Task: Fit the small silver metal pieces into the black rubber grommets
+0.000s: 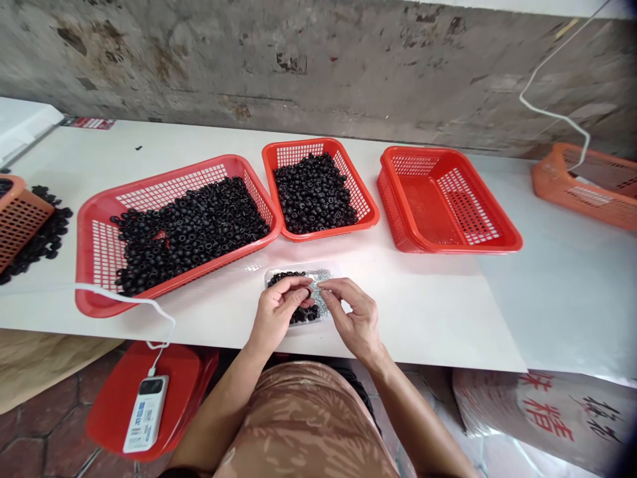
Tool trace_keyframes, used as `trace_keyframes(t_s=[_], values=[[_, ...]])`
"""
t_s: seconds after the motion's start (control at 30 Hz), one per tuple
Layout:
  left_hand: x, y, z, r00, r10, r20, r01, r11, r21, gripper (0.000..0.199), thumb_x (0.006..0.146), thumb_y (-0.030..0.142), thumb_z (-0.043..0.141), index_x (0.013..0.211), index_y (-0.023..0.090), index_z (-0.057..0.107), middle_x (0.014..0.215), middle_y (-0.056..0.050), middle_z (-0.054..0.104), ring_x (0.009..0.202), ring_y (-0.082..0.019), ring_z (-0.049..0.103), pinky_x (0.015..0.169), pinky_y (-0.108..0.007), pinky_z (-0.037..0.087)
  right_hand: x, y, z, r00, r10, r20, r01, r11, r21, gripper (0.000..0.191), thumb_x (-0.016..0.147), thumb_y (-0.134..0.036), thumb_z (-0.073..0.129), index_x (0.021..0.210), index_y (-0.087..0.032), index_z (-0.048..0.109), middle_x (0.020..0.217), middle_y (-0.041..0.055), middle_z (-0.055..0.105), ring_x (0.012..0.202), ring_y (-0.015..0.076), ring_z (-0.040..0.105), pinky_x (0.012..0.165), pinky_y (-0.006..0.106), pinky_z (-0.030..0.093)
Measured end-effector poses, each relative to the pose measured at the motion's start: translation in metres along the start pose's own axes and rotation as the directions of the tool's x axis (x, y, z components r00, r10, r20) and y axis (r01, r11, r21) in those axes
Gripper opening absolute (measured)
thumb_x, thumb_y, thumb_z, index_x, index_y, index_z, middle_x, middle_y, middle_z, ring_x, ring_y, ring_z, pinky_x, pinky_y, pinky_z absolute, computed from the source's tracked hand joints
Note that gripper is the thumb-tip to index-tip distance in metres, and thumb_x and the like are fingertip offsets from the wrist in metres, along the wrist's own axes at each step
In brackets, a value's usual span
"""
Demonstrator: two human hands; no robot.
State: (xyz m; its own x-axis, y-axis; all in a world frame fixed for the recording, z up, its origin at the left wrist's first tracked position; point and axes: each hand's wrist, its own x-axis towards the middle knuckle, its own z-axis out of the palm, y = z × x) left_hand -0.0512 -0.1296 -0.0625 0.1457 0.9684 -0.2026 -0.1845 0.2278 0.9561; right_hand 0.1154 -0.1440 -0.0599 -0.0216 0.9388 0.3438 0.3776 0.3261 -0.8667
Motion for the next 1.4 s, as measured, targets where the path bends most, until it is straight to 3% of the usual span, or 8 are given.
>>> trace_keyframes(t_s=[0.3, 0.53, 0.63, 0.77, 0.87, 1.03, 1.23, 1.4], values=[[-0.005, 0.003, 0.001, 1.000, -0.014, -0.008, 0.014, 0.999, -0.044, 0.033, 0.081, 0.037, 0.078, 0.108, 0.017, 0.074, 0.087, -0.005, 0.076, 0.066, -0.014, 0.071, 0.064, -0.025, 0.059, 0.001, -0.007, 0.001, 0.991, -0.104, 0.079, 0.106, 0.994, -0.023, 0.019, 0.101, -0.019, 0.056, 0.109, -0.022, 0.073, 0.099, 0.0074, 0.073, 0.091, 0.0181, 0.069, 0.076, 0.030, 0.057], [-0.003, 0.000, -0.002, 0.998, 0.002, -0.056, -0.005, 0.999, -0.037, 0.031, 0.082, 0.037, 0.079, 0.105, 0.017, 0.074, 0.079, -0.003, 0.076, 0.064, -0.014, 0.070, 0.063, -0.024, 0.058, -0.007, 0.001, 0.001, 0.925, -0.264, 0.273, 0.356, 0.853, -0.382, 0.037, 0.103, -0.013, 0.044, 0.132, -0.019, 0.065, 0.118, 0.0130, 0.072, 0.105, 0.0221, 0.071, 0.083, 0.034, 0.058], [-0.001, -0.001, -0.003, 0.996, 0.019, -0.090, -0.022, 0.999, -0.038, 0.028, 0.081, 0.036, 0.080, 0.102, 0.018, 0.075, 0.080, -0.002, 0.075, 0.064, -0.013, 0.070, 0.062, -0.023, 0.057, -0.007, 0.001, 0.001, 0.896, -0.274, 0.350, 0.404, 0.828, -0.388, 0.045, 0.102, -0.009, 0.039, 0.142, -0.015, 0.057, 0.128, 0.0163, 0.068, 0.112, 0.0243, 0.069, 0.086, 0.035, 0.058], [0.002, 0.002, -0.006, 0.994, 0.006, -0.111, -0.018, 0.995, -0.103, 0.028, 0.076, 0.037, 0.083, 0.095, 0.017, 0.078, 0.088, -0.004, 0.077, 0.067, -0.014, 0.071, 0.066, -0.026, 0.058, 0.001, 0.003, -0.002, 0.945, -0.183, 0.270, 0.252, 0.936, -0.246, 0.039, 0.104, -0.016, 0.043, 0.140, -0.021, 0.058, 0.123, 0.0122, 0.068, 0.113, 0.0222, 0.068, 0.096, 0.035, 0.057], [0.003, 0.004, -0.008, 0.993, -0.045, -0.111, 0.023, 0.981, -0.191, 0.029, 0.069, 0.036, 0.087, 0.090, 0.017, 0.078, 0.092, -0.005, 0.077, 0.070, -0.014, 0.070, 0.070, -0.028, 0.058, 0.011, 0.007, -0.004, 0.949, 0.009, 0.314, 0.116, 0.919, -0.378, 0.028, 0.105, -0.020, 0.045, 0.121, -0.020, 0.069, 0.107, 0.0097, 0.070, 0.097, 0.0193, 0.070, 0.088, 0.029, 0.056], [0.003, 0.002, -0.008, 0.994, -0.094, -0.060, 0.076, 0.963, -0.258, 0.029, 0.066, 0.032, 0.089, 0.087, 0.017, 0.077, 0.086, -0.005, 0.076, 0.068, -0.012, 0.067, 0.067, -0.026, 0.054, 0.030, 0.007, 0.005, 0.719, 0.385, 0.578, 0.204, 0.679, -0.705, 0.019, 0.101, -0.023, 0.056, 0.101, -0.017, 0.074, 0.099, 0.0097, 0.071, 0.084, 0.0204, 0.072, 0.071, 0.025, 0.051], [0.000, -0.003, -0.009, 0.997, -0.075, -0.020, 0.069, 0.975, -0.213, 0.016, 0.076, 0.028, 0.078, 0.086, 0.017, 0.076, 0.089, -0.006, 0.075, 0.070, -0.012, 0.065, 0.067, -0.025, 0.050, 0.040, 0.009, 0.021, 0.675, 0.398, 0.622, 0.266, 0.655, -0.708, 0.022, 0.100, -0.019, 0.054, 0.094, -0.011, 0.073, 0.090, 0.0168, 0.072, 0.084, 0.0271, 0.073, 0.069, 0.029, 0.050], [0.000, -0.005, -0.008, 0.998, -0.065, -0.005, 0.062, 0.975, -0.211, 0.011, 0.078, 0.024, 0.072, 0.085, 0.016, 0.076, 0.091, -0.006, 0.076, 0.072, -0.013, 0.065, 0.068, -0.026, 0.050, 0.040, 0.011, 0.018, 0.701, 0.346, 0.624, 0.251, 0.699, -0.670, 0.018, 0.097, -0.016, 0.056, 0.092, -0.010, 0.073, 0.090, 0.0169, 0.072, 0.083, 0.0270, 0.071, 0.070, 0.030, 0.049]])
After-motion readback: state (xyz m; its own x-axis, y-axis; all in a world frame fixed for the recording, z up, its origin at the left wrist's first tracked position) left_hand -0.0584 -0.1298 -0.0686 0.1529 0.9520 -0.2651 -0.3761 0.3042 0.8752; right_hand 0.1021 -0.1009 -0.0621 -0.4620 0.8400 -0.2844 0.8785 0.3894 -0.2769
